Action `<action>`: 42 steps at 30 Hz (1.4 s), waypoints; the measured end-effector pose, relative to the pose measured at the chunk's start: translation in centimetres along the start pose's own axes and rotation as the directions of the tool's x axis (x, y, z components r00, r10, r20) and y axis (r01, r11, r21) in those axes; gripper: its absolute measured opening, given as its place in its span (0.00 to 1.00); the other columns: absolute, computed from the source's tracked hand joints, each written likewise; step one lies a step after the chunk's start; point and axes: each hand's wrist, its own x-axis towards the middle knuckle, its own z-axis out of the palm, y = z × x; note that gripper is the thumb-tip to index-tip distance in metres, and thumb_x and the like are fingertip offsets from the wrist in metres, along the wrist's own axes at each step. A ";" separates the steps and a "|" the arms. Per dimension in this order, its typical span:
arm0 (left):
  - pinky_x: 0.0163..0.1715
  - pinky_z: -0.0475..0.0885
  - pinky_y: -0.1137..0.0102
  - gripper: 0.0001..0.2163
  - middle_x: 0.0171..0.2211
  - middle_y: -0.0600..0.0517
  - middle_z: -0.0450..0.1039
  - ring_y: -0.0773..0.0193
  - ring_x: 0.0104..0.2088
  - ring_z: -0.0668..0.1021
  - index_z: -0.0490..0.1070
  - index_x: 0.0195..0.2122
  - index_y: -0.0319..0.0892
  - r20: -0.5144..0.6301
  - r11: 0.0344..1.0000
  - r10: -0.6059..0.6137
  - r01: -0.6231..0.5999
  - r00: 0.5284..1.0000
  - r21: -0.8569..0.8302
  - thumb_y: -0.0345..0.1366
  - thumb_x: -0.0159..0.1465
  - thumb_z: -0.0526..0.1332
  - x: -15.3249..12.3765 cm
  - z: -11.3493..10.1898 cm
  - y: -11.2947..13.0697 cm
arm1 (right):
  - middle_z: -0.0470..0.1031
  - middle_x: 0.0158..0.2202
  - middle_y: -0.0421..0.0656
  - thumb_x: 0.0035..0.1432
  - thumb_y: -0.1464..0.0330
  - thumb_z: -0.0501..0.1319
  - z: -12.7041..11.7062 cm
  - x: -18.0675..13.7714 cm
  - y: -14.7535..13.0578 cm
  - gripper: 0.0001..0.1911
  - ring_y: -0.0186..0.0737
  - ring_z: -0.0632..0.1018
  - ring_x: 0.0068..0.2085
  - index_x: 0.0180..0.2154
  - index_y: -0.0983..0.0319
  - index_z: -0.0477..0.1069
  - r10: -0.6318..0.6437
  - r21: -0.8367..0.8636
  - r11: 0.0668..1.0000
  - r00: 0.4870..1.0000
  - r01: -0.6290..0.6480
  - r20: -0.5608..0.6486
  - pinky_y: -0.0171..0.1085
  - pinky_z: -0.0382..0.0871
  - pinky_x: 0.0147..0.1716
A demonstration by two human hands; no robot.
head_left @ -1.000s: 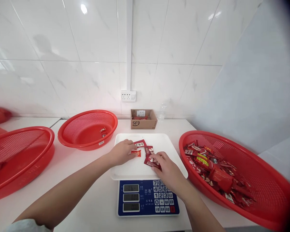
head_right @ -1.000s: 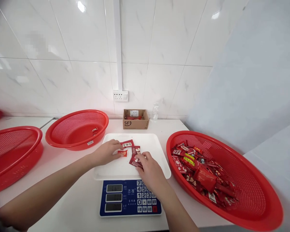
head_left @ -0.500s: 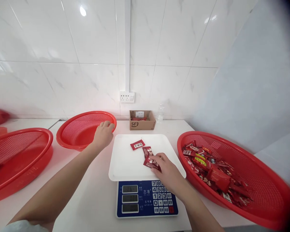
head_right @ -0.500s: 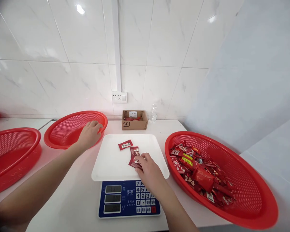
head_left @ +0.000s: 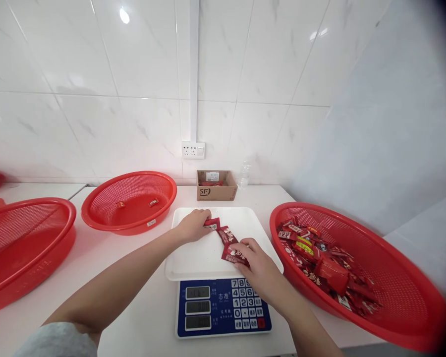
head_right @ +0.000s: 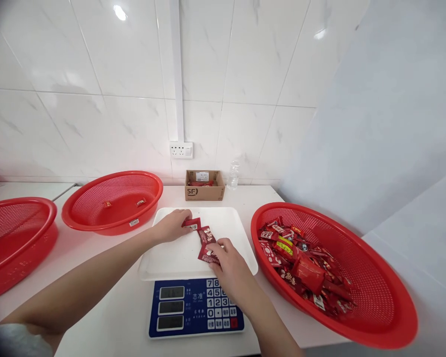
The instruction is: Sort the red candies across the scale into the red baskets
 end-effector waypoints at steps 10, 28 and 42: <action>0.33 0.69 0.63 0.12 0.40 0.42 0.74 0.50 0.40 0.76 0.64 0.46 0.39 -0.283 0.926 -0.368 0.378 0.886 -0.022 0.38 0.65 0.51 -3.4 -7.6 -7.5 | 0.64 0.51 0.46 0.58 0.74 0.51 0.1 0.9 0.2 0.19 0.40 0.74 0.46 0.50 0.59 0.68 0.015 -0.026 1.000 0.999 -0.014 0.042 0.40 0.68 0.47; 0.50 0.67 0.61 0.17 0.49 0.45 0.72 0.54 0.52 0.72 0.69 0.50 0.43 0.212 0.928 0.365 -0.336 0.907 -0.161 0.26 0.60 0.54 0.3 0.4 3.2 | 0.71 0.49 0.45 0.59 0.75 0.48 -2.4 -2.0 0.9 0.19 0.42 0.74 0.50 0.46 0.56 0.71 -0.029 0.032 0.999 0.996 0.032 -0.090 0.44 0.70 0.50; 0.45 0.70 0.64 0.16 0.48 0.47 0.73 0.55 0.47 0.76 0.66 0.52 0.44 -0.271 0.952 -0.290 0.250 0.918 -0.175 0.38 0.65 0.51 -4.1 -6.4 -7.2 | 0.74 0.48 0.45 0.59 0.71 0.50 -0.6 -0.4 1.3 0.16 0.43 0.75 0.48 0.44 0.56 0.72 -0.047 0.125 0.991 0.998 0.052 -0.048 0.45 0.69 0.50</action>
